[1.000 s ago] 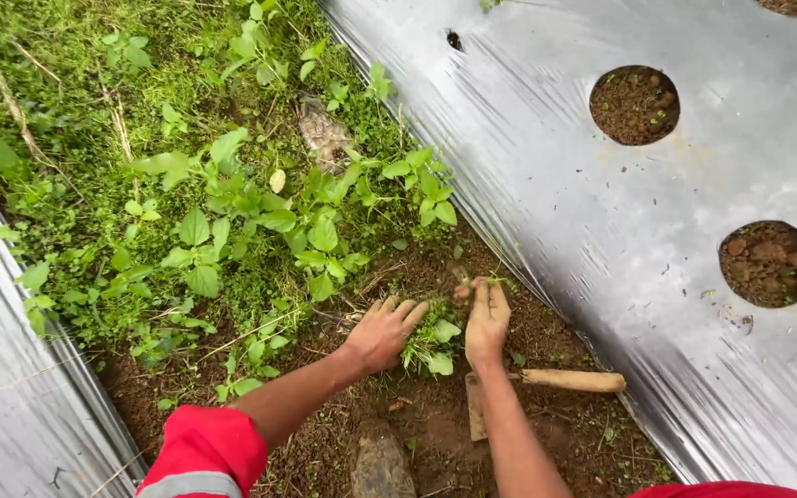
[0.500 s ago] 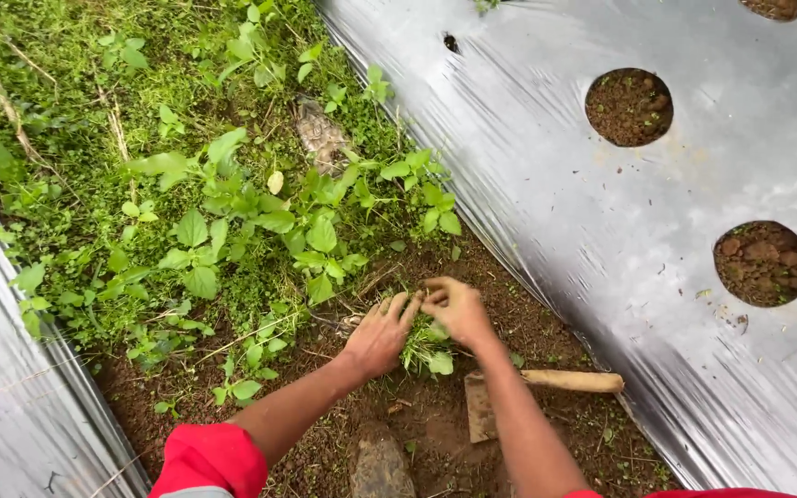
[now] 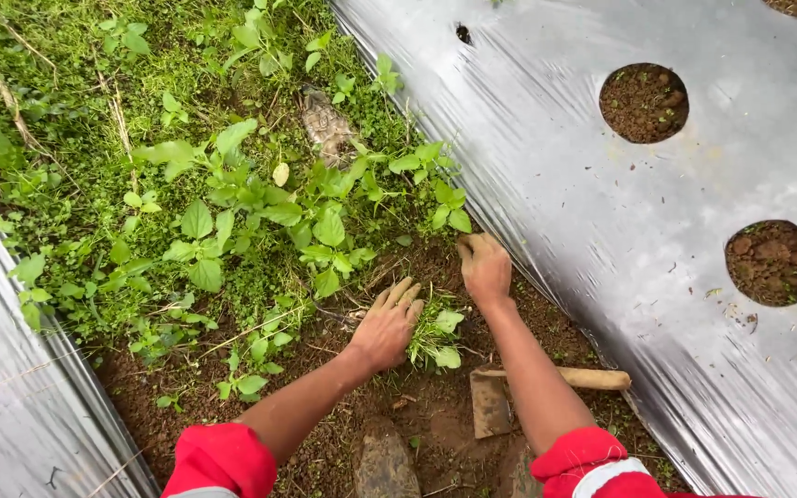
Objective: Manually pulling weeds from a garden bed and using a small hand hoe to clear unwanted vegetation.
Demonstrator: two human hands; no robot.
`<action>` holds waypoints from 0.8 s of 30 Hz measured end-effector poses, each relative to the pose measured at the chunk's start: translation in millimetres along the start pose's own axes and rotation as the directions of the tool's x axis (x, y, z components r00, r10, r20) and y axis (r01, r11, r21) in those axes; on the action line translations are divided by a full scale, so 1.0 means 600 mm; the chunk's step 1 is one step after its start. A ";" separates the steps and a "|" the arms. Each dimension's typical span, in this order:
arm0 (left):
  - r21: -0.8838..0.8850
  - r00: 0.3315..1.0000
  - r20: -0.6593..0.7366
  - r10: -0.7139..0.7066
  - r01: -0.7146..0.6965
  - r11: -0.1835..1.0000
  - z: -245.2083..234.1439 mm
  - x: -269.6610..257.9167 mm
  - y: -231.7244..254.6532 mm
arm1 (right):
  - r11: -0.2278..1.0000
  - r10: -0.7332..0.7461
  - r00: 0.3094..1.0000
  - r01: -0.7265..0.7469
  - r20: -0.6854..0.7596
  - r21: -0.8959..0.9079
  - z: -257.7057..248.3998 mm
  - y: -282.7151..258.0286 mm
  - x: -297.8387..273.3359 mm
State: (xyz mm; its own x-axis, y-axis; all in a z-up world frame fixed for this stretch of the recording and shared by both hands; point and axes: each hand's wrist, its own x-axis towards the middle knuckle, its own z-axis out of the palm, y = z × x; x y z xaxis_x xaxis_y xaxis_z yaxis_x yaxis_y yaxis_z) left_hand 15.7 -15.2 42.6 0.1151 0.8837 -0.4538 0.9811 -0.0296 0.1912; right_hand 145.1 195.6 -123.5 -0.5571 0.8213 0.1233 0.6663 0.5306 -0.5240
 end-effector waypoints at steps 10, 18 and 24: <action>-0.121 0.998 -0.063 -0.023 0.016 0.992 0.112 0.041 -0.023 | 0.975 0.071 0.989 -0.096 0.128 0.202 -0.065 -0.088 -0.023; -0.153 0.991 -0.130 -0.035 0.014 0.988 0.115 0.044 -0.025 | 0.988 -0.052 0.999 0.051 -0.001 0.148 -0.008 -0.047 -0.007; -0.132 0.991 -0.132 -0.018 0.000 0.991 0.122 0.046 -0.031 | 0.999 0.021 0.913 -0.038 0.408 0.035 -0.093 -0.067 -0.030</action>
State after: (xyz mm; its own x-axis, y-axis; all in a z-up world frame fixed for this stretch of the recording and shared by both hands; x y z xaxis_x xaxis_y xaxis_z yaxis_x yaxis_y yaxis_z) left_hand 12.3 -24.3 -37.1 0.0761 0.9381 -0.3379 0.9520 0.0324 0.3045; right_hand 156.1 171.2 -57.8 -0.6971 0.6747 -0.2426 0.6694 0.4911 -0.5575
